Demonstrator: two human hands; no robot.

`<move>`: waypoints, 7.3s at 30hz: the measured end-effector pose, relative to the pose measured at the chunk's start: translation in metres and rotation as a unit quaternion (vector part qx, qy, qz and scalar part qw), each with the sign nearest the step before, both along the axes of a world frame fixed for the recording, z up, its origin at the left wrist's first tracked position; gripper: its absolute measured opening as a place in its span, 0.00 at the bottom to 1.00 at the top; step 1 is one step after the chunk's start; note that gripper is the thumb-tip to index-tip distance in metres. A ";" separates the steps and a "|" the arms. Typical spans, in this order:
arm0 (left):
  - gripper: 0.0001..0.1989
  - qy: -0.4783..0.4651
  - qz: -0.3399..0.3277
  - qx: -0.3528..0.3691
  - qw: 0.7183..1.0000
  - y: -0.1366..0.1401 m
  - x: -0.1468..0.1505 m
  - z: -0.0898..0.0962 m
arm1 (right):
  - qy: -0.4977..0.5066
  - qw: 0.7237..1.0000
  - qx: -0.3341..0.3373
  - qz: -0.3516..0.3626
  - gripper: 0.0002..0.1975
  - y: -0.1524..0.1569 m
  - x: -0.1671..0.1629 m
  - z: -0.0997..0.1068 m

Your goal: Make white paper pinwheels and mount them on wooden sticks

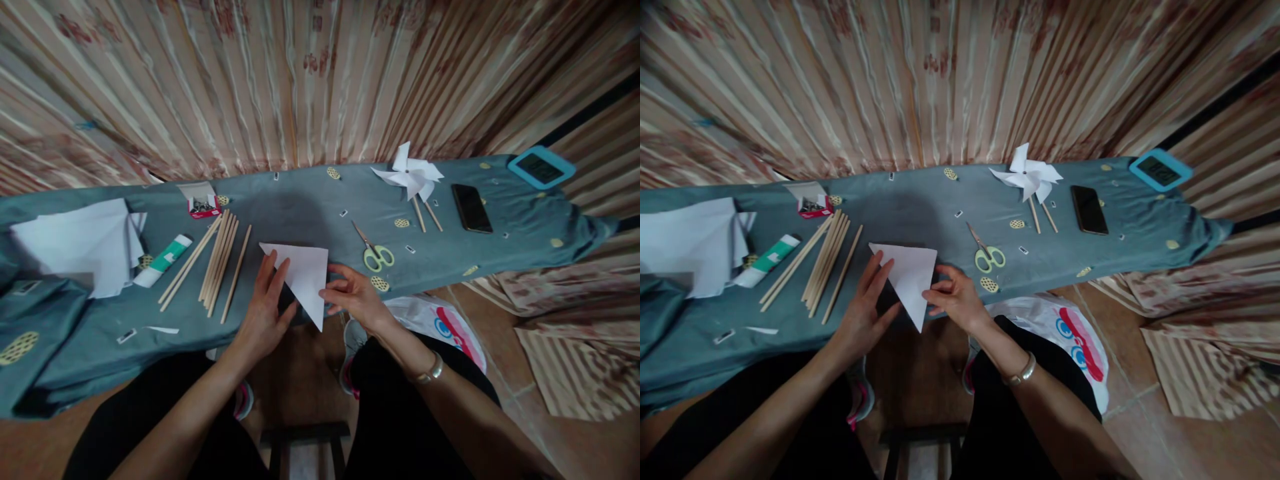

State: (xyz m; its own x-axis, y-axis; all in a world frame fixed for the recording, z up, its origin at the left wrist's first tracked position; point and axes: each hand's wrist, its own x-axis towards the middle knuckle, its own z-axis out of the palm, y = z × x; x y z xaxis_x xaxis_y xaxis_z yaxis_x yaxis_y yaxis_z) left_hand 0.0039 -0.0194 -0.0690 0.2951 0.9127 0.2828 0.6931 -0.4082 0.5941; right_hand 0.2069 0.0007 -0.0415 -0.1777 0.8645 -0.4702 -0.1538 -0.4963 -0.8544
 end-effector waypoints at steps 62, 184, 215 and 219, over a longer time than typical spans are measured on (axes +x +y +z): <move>0.15 -0.577 0.192 -0.361 0.707 0.037 0.003 0.044 | -0.135 0.965 0.197 0.111 0.26 0.011 0.053 0.022; 0.17 -0.535 0.173 -0.414 0.716 0.020 0.005 0.042 | -0.356 0.800 0.407 0.261 0.20 -0.016 0.019 0.026; 0.16 -0.508 0.140 -0.442 0.726 0.014 0.007 0.038 | -0.318 0.831 0.363 0.277 0.18 -0.015 0.020 0.032; 0.16 -0.518 0.134 -0.462 0.707 0.015 0.007 0.039 | -0.280 0.851 0.335 0.292 0.18 -0.014 0.022 0.033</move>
State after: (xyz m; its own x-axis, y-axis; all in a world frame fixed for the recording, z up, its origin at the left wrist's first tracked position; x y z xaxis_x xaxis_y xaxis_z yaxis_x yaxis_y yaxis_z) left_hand 0.0109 -0.0048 -0.0300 0.1472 0.8329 -0.5335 -0.3309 0.5498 0.7670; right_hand 0.2292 -0.0136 -0.0088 -0.5794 0.8129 -0.0586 0.4759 0.2790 -0.8341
